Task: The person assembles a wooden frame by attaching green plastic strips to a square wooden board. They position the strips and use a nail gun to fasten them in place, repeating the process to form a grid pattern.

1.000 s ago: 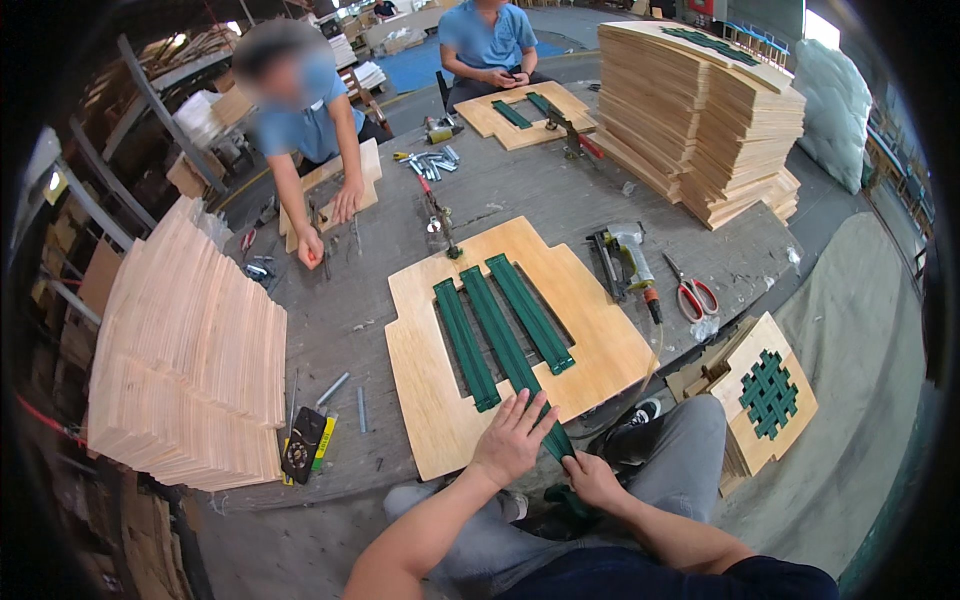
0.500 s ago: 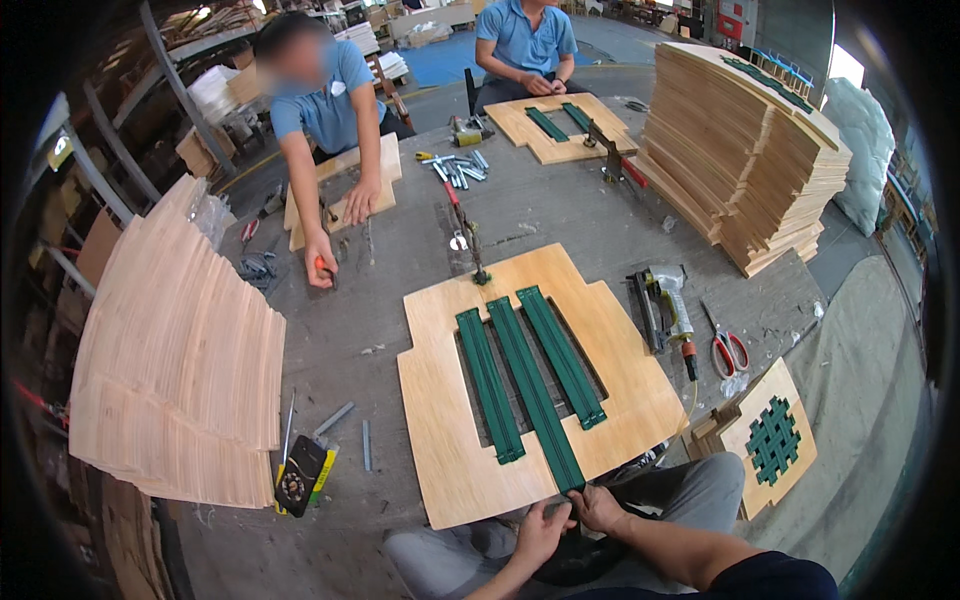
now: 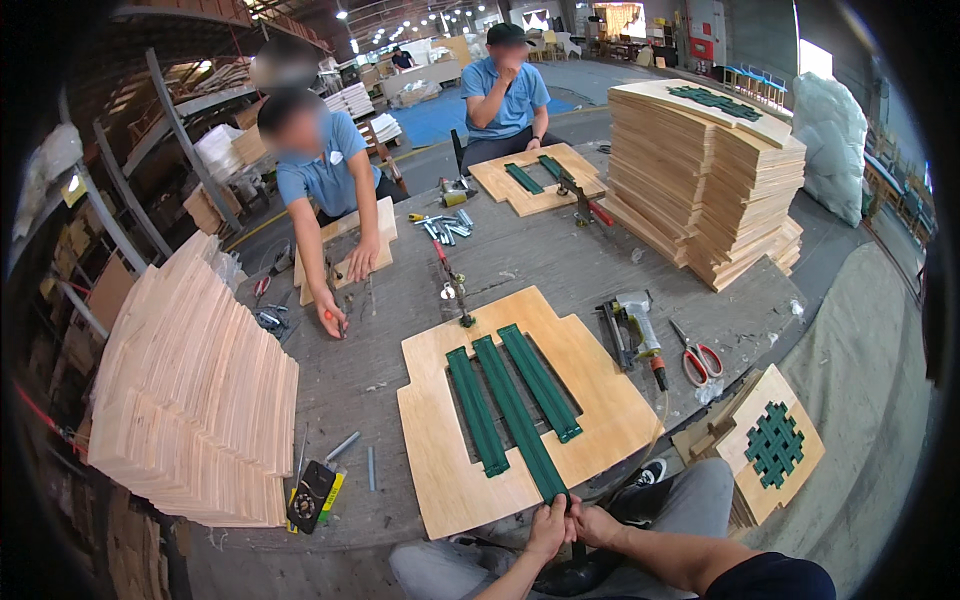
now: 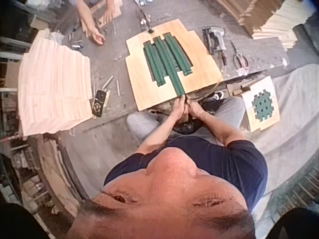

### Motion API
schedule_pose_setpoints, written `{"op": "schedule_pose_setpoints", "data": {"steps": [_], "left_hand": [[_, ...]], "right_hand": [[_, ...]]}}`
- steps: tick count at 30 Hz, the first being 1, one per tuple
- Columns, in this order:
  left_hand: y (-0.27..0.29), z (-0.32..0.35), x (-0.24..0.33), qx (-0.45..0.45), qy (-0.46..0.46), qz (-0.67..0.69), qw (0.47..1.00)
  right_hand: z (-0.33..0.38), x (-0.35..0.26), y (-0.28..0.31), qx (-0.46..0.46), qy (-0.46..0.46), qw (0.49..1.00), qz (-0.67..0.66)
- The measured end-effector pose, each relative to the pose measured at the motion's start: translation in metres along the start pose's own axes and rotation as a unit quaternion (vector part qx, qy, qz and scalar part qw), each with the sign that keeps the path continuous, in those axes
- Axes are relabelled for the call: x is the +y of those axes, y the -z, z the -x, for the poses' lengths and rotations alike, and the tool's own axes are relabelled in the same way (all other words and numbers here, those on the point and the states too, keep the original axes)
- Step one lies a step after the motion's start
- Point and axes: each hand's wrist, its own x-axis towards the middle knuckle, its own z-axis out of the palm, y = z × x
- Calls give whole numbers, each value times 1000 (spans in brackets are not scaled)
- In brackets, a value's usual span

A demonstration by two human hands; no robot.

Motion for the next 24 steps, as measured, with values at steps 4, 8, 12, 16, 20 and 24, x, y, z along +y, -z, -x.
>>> {"op": "schedule_pose_setpoints", "data": {"steps": [4,8,12,16,20,24], "left_hand": [[-12,1,0,70,-1,-69,995],[-14,2,2,92,11,-89,992],[-11,-2,-6,121,-33,-105,986],[-4,-8,-18,164,-70,-204,963],[-24,-13,-33,140,-36,-179,973],[-7,-9,-27,192,-39,-145,970]], "right_hand": [[10,-21,13,3,11,1000,21],[32,-35,16,43,-51,985,157],[55,-66,92,133,99,978,125],[-17,-75,249,381,3,911,157],[-54,-7,365,473,-217,799,301],[-142,-23,366,325,-305,895,29]]}}
